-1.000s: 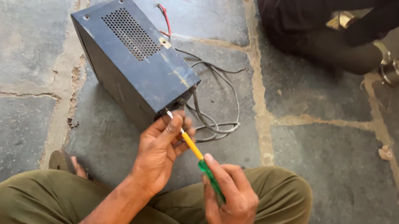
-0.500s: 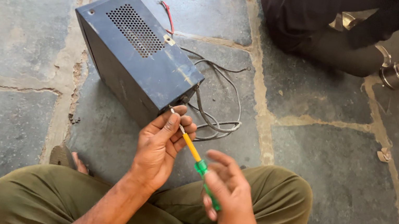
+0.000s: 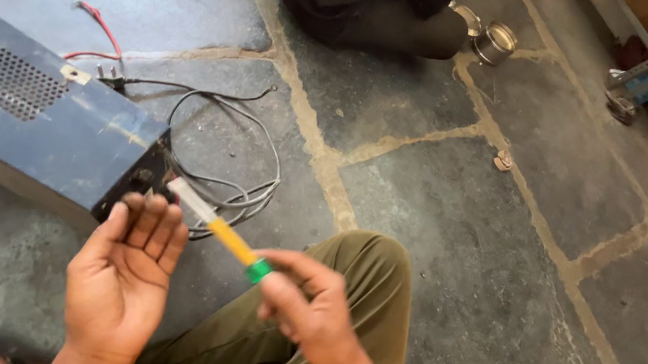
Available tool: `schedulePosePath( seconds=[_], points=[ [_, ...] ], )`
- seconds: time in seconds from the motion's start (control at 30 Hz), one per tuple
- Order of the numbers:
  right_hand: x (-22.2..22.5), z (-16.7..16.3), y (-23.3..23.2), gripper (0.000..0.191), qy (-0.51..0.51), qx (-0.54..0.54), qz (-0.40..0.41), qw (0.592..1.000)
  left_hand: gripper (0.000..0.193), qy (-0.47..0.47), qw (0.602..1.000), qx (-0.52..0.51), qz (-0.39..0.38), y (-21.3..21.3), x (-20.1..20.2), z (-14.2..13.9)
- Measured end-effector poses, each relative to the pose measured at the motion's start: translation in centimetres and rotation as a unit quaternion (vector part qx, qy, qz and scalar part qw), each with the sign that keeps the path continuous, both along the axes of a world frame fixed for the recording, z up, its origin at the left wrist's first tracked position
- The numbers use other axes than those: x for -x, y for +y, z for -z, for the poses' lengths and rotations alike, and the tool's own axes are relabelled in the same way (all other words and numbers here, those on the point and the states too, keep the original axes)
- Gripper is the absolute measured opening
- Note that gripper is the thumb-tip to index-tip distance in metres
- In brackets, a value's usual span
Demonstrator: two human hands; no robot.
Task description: The person sits on the floor and uses a screwdriver to remove screws from the casing of a blue electronic device. They rotate the device to access different sides and continue unscrewing until the casing is partially opened.
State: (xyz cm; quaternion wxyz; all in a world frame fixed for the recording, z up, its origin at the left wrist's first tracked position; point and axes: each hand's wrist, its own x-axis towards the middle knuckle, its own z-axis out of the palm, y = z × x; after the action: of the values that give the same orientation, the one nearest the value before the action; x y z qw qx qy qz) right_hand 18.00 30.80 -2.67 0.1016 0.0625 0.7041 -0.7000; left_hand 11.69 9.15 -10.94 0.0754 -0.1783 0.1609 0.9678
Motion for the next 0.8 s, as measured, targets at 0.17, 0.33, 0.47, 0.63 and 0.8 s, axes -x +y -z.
schedulePosePath(
  seconds=[0.17, 0.33, 0.47, 0.63, 0.8],
  points=[
    [6.2, 1.5, 3.9, 0.038, 0.099, 0.134, 0.140, 0.976, 0.027, 0.130, 0.829, 0.464, 0.285, -2.0, 0.8, 3.3],
    [15.4, 8.2, 6.1, 0.039, 0.018, 0.368, 0.174, 0.913, 0.036, 0.137, 0.251, 0.802, 0.525, -7.9, 1.7, 7.2],
    [16.9, 12.5, 6.1, 0.039, -0.091, 0.337, 0.232, 0.908, 0.029, 0.042, 0.251, 0.825, 0.504, -16.7, 4.6, 9.1],
    [14.9, 13.7, 6.6, 0.039, -0.042, 0.307, 0.140, 0.941, 0.023, -0.054, 0.362, 0.869, 0.332, -25.4, 6.1, 10.0],
    [14.2, 12.7, 5.5, 0.032, -0.052, 0.280, 0.138, 0.949, 0.026, -0.128, 0.331, 0.878, 0.320, -25.7, 5.9, 9.0]
  ],
)
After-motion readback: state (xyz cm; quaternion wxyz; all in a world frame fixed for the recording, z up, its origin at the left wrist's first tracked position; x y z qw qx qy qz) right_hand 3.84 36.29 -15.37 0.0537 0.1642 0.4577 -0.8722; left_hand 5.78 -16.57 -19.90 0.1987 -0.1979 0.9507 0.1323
